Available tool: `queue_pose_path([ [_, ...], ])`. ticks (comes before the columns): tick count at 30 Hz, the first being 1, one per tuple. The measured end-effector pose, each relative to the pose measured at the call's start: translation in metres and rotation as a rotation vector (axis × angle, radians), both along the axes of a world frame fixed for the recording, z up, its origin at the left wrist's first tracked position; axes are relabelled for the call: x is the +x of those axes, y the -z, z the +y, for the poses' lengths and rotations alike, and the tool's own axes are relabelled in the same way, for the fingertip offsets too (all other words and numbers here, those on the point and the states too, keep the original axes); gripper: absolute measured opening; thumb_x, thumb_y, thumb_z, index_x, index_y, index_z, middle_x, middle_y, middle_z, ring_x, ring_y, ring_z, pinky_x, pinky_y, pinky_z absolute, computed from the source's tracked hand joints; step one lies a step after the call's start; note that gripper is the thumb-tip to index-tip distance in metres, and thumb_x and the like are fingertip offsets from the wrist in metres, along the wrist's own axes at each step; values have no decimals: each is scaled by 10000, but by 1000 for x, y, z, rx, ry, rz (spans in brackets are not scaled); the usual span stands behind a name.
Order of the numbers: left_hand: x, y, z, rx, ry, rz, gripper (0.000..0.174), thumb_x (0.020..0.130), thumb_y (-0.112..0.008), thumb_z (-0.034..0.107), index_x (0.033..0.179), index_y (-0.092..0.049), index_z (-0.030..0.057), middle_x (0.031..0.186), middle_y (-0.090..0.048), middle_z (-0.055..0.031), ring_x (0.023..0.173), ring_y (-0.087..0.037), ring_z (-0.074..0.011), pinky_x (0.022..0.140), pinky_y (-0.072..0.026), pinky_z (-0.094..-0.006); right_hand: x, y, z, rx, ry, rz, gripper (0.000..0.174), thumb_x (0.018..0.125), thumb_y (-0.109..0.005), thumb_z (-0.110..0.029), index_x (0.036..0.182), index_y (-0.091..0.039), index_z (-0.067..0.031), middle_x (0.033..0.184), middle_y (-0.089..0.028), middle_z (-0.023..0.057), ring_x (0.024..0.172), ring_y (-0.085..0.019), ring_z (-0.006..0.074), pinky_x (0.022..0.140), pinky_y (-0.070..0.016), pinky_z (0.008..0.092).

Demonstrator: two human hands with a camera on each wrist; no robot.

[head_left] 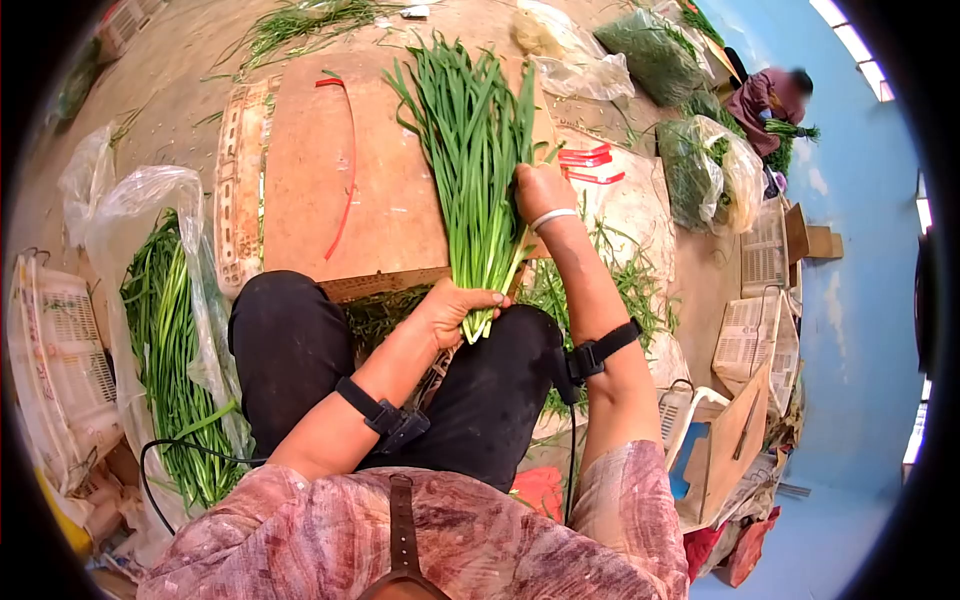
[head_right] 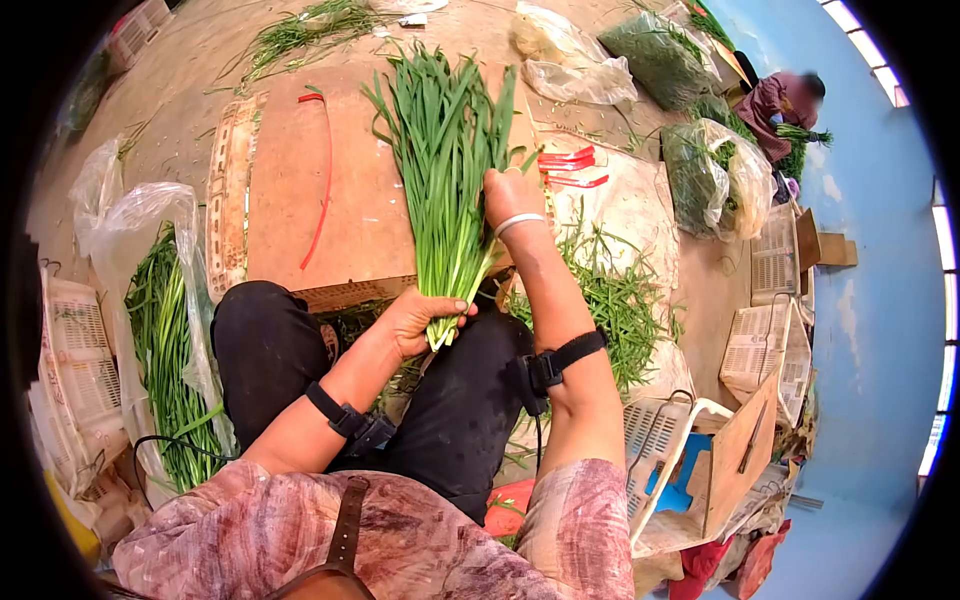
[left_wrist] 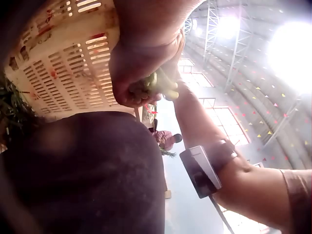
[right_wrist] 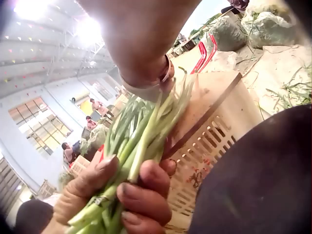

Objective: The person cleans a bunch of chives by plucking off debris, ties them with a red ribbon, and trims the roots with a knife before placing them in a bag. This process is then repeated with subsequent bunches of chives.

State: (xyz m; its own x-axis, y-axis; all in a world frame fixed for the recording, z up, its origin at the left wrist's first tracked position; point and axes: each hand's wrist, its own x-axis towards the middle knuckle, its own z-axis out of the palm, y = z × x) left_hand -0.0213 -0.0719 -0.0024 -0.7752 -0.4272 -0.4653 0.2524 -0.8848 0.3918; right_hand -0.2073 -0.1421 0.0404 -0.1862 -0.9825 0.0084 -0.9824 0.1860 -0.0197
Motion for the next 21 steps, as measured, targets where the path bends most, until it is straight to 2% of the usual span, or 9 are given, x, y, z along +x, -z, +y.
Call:
queue_pose_path([
  [5,0,9,0,-1,29,-35,201,728,-644,-20,915,-570,-16,733,-628,-113,566,-606,-154,468,-512,-270,-17,16,-2,-153,-56,187,91,777,-481,-119,792,-564,-85,762,-596,166,665,-626,317,546,-504,429],
  [7,1,10,0,12,33,-32,191,729,-643,-19,906,-572,-18,738,-628,-116,566,-606,-156,466,-511,-270,-44,7,-4,-167,89,191,108,788,-469,-123,799,-564,-72,764,-605,171,648,-622,336,551,-501,443],
  [10,4,11,0,30,41,-26,188,731,-641,-17,907,-575,-25,738,-629,-119,569,-607,-158,469,-514,-270,-100,-14,12,-357,155,-48,165,751,-559,-199,810,-609,-52,765,-625,180,660,-611,333,612,-492,421],
  [11,3,12,0,27,36,-23,188,731,-641,-17,907,-575,-25,738,-629,-119,569,-607,-158,469,-514,-270,-103,-37,22,-365,245,-290,114,738,-587,-118,805,-618,-32,692,-629,159,587,-614,258,542,-487,356],
  [12,3,13,0,22,31,-36,191,732,-643,-14,911,-576,-28,739,-631,-121,570,-608,-158,469,-514,-270,-100,-62,35,-374,329,-752,99,738,-556,-32,813,-614,-3,635,-616,105,535,-581,145,480,-453,264],
  [13,3,14,2,20,28,-50,194,733,-645,-10,915,-578,-31,740,-632,-123,571,-609,-159,470,-514,-270,-103,-76,46,-431,359,-1030,96,741,-524,12,796,-603,17,606,-595,65,519,-538,75,446,-413,208],
  [17,0,13,5,18,-27,-60,195,729,-652,-18,910,-581,-36,743,-636,-130,575,-615,-159,476,-523,-264,-81,-71,51,-324,202,-791,170,749,-504,3,860,-632,5,622,-596,65,495,-514,76,435,-405,220],
  [19,-1,12,6,12,-21,-59,194,730,-652,-20,909,-580,-37,745,-636,-131,577,-616,-157,479,-525,-260,-37,-66,36,-251,43,-939,183,759,-494,-5,851,-652,5,659,-620,77,503,-539,94,471,-450,239],
  [21,0,10,6,4,-13,-60,192,731,-651,-22,908,-579,-39,746,-637,-131,578,-617,-156,482,-527,-257,-6,-48,14,-139,-36,-924,183,783,-506,-26,896,-640,25,679,-617,61,528,-543,93,497,-452,222],
])
